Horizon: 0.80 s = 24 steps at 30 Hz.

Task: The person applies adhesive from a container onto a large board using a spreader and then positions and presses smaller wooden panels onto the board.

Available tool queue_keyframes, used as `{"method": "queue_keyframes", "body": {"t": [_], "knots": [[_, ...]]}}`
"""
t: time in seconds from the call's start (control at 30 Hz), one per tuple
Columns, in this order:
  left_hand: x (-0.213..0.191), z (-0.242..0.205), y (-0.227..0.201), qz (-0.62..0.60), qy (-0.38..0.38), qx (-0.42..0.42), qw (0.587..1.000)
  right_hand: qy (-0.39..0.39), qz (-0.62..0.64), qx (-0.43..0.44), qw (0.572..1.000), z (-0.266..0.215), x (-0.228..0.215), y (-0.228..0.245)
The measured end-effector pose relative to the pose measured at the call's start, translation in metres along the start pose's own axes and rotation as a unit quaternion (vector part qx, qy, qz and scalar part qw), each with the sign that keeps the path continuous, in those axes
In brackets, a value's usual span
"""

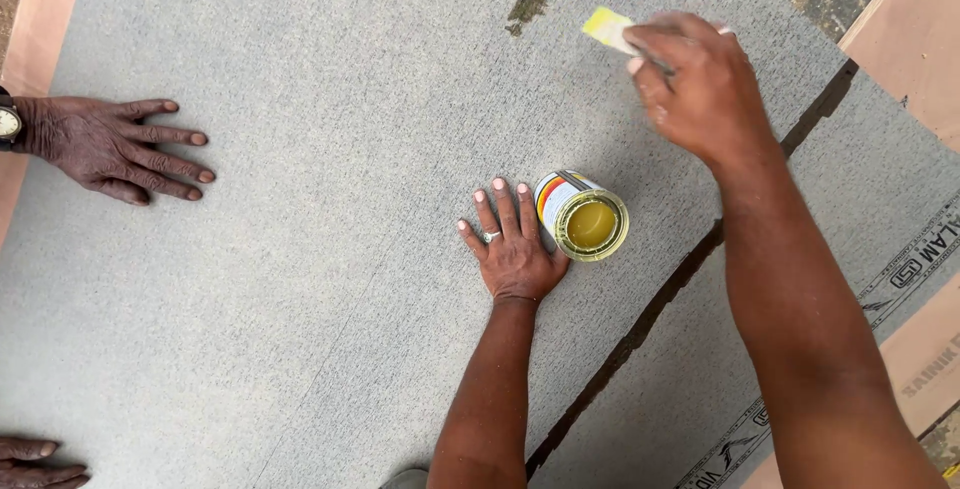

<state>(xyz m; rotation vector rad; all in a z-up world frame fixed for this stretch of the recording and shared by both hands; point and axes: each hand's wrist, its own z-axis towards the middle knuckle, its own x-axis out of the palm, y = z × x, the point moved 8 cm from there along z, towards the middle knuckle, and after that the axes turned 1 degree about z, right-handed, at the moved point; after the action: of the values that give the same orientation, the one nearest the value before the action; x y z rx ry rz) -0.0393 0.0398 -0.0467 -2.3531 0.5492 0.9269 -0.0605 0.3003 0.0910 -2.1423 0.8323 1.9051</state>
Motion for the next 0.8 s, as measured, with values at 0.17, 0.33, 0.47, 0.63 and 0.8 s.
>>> {"method": "queue_keyframes", "body": {"t": [0.17,0.33,0.47,0.63,0.8], "knots": [[0.000,-0.004,0.000,0.009,-0.044,0.018,0.999,-0.036,0.384,0.158,0.909,-0.110,-0.036,-0.008],[-0.007,-0.011,-0.002,0.004,-0.064,0.031,0.997,-0.088,0.351,0.137,0.922,-0.187,-0.055,0.040],[-0.007,-0.014,-0.001,-0.007,-0.072,0.035,0.997,-0.120,0.252,0.110,0.954,-0.190,-0.068,0.082],[-0.005,-0.013,0.000,-0.002,-0.065,0.036,0.997,-0.098,0.134,0.090,0.982,-0.176,-0.056,0.102],[-0.004,-0.012,0.000,0.000,-0.044,0.033,0.998,-0.106,0.011,-0.006,0.994,-0.168,-0.042,0.119]]}}
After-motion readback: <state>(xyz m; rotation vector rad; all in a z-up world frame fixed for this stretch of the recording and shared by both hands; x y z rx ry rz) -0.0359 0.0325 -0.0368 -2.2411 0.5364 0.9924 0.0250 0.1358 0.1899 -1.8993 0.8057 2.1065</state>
